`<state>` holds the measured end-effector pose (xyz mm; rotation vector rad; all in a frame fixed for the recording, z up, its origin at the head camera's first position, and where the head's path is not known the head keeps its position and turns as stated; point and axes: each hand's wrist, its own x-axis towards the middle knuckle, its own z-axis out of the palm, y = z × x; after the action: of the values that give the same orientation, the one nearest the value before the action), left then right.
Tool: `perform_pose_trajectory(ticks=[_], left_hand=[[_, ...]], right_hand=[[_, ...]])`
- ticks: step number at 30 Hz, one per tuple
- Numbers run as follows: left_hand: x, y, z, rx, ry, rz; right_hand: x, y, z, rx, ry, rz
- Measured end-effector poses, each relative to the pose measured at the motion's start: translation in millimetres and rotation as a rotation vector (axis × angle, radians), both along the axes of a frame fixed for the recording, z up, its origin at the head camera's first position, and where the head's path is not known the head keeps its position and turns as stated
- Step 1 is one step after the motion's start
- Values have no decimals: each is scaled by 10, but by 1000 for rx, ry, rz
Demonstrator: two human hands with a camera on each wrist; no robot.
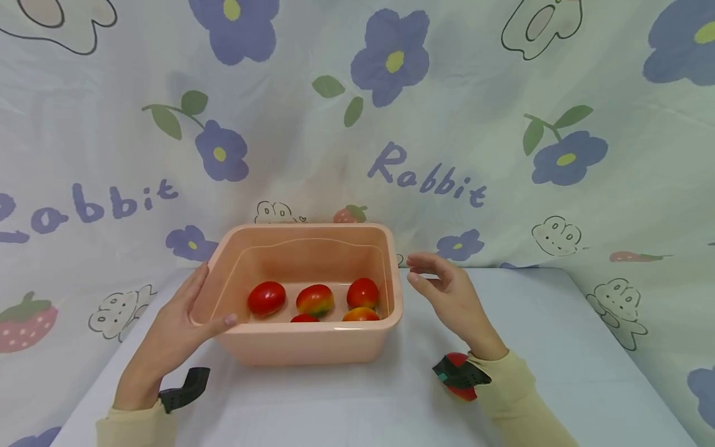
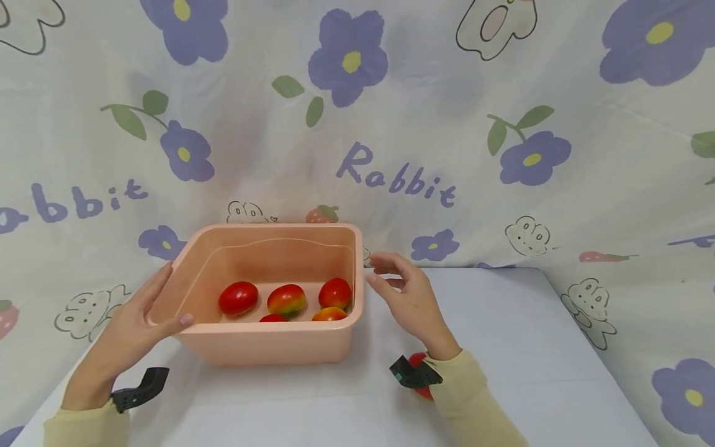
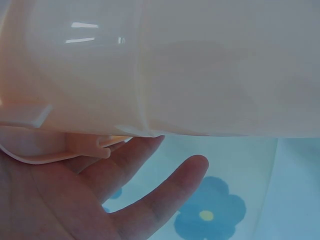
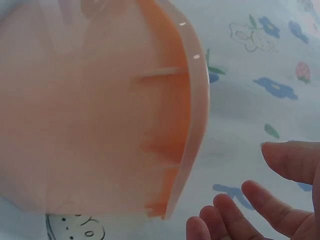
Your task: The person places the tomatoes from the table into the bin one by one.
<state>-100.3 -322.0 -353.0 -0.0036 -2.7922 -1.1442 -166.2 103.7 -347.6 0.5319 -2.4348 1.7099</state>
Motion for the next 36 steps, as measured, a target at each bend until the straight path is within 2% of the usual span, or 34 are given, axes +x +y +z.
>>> perform_pose_trajectory(ticks=[7,16,27,36], left_hand=[[7,16,21,11,-38,6],[4,21,25,11,-27,8],[7,21,22,27,-18,2],[12,7,18,21,6,-9]], right_hand=[[34,166,-101,49,-13,-23],[84,385,-233,92,-24,-53],[201,555,-373,162,-86,-105],[268,690,-475,137,-85,-103]])
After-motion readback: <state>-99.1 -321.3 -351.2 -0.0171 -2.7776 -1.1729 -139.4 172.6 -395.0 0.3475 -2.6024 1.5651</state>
